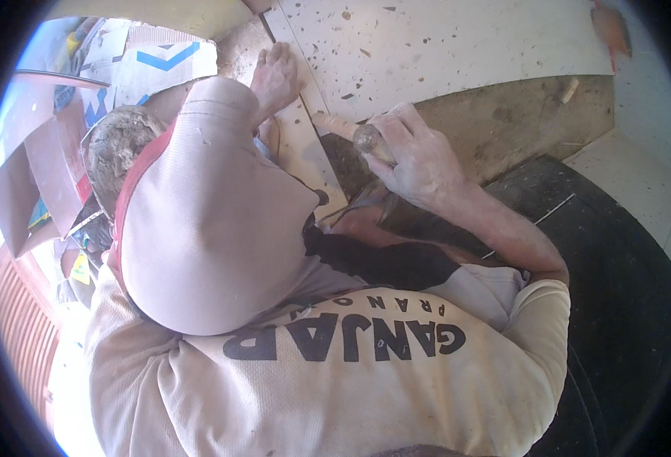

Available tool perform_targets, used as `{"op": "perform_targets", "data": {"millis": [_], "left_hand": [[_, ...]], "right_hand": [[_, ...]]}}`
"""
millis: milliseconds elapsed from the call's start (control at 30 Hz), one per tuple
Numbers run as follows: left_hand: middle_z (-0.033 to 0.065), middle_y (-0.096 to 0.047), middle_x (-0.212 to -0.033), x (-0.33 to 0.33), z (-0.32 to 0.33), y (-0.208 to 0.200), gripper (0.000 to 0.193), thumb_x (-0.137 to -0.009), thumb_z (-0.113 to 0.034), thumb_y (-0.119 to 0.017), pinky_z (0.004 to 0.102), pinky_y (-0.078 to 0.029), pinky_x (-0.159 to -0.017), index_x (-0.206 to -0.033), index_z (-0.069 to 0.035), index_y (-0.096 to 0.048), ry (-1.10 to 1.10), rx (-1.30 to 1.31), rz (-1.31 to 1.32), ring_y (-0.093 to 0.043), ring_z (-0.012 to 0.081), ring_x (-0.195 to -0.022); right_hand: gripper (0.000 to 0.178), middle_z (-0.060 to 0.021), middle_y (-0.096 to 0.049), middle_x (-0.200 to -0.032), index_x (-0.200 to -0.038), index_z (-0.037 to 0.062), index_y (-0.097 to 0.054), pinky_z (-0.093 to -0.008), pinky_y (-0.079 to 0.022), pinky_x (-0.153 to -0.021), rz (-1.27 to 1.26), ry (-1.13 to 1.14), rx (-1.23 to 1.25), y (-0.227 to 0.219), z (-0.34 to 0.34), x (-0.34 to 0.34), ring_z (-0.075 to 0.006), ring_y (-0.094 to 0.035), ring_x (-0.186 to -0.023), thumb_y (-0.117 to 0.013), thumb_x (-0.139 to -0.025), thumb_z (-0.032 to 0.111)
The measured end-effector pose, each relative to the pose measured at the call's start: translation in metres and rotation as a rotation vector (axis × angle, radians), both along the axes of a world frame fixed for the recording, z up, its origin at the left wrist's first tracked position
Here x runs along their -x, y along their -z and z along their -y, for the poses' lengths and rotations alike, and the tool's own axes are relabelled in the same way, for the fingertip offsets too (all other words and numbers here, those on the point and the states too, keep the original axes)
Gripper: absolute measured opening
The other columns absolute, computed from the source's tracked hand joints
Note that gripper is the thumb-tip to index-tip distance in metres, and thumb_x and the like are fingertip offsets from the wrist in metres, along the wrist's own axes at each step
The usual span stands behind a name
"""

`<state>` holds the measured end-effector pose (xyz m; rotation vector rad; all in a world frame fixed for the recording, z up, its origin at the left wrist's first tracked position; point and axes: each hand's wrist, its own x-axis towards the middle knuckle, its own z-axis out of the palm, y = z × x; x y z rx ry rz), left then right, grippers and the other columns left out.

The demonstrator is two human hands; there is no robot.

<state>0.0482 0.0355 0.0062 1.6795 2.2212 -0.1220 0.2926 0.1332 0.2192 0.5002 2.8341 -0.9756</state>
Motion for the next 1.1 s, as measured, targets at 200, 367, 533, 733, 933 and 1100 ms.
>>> {"op": "perform_targets", "data": {"millis": [200, 367, 533, 733, 933, 1100], "left_hand": [[0.0290, -0.037, -0.153, 0.002, 0.007, 0.001, 0.068, -0.094, -0.037, -0.060, 0.0542, -0.027, -0.119, -0.138, 0.013, -0.046, -0.016, -0.111, 0.033, -0.028, 0.0405, -0.147], [0.0290, -0.033, -0.155, -0.014, 0.020, 0.003, 0.067, -0.095, -0.036, -0.057, 0.0560, -0.024, -0.119, -0.140, 0.013, -0.045, 0.076, -0.003, -0.131, -0.024, 0.0412, -0.148], [0.0307, -0.030, -0.156, -0.026, 0.027, -0.002, 0.070, -0.095, -0.036, -0.055, 0.0591, -0.021, -0.119, -0.141, 0.015, -0.042, 0.017, -0.053, -0.045, -0.022, 0.0427, -0.149], [0.0322, -0.032, -0.153, -0.024, 0.020, -0.011, 0.073, -0.096, -0.039, -0.054, 0.0609, -0.020, -0.118, -0.141, 0.016, -0.040, 0.093, 0.061, -0.068, -0.021, 0.0440, -0.148], [0.0313, -0.038, -0.151, -0.022, 0.016, -0.012, 0.070, -0.096, -0.040, -0.053, 0.0607, -0.019, -0.119, -0.139, 0.014, -0.045, 0.125, 0.109, -0.066, -0.023, 0.0445, -0.147], [0.0299, -0.039, -0.150, -0.020, 0.023, -0.004, 0.067, -0.096, -0.040, -0.054, 0.0607, -0.020, -0.118, -0.137, 0.013, -0.050, 0.076, 0.026, -0.077, -0.024, 0.0442, -0.146]], "right_hand": [[0.044, -0.0159, -0.057, -0.108, -0.119, 0.0049, -0.055, -0.0446, -0.055, -0.080, -0.028, 0.009, 0.184, -0.010, -0.002, -0.003, -0.0385, -0.064, -0.092, -0.076, -0.080, 0.012], [0.048, -0.0198, -0.057, -0.109, -0.123, 0.0044, -0.053, -0.0482, -0.054, -0.079, -0.190, 0.128, 0.014, -0.011, -0.023, 0.006, -0.0423, -0.063, -0.093, -0.075, -0.081, 0.013], [0.046, -0.0217, -0.056, -0.109, -0.122, 0.0044, -0.052, -0.0492, -0.055, -0.075, -0.250, 0.186, -0.089, -0.014, -0.039, 0.040, -0.0438, -0.064, -0.091, -0.074, -0.083, 0.015], [0.046, -0.0212, -0.056, -0.110, -0.120, 0.0025, -0.052, -0.0486, -0.056, -0.072, -0.335, 0.152, -0.111, 0.003, -0.046, 0.078, -0.0420, -0.066, -0.089, -0.074, -0.084, 0.018], [0.047, -0.0203, -0.055, -0.110, -0.121, 0.0033, -0.051, -0.0472, -0.058, -0.068, -0.278, 0.115, -0.155, 0.030, -0.047, 0.097, -0.0409, -0.067, -0.084, -0.074, -0.084, 0.022], [0.047, -0.0195, -0.054, -0.110, -0.120, 0.0051, -0.051, -0.0466, -0.060, -0.064, -0.290, 0.091, -0.185, 0.037, -0.044, 0.104, -0.0405, -0.068, -0.078, -0.075, -0.083, 0.021]]}}
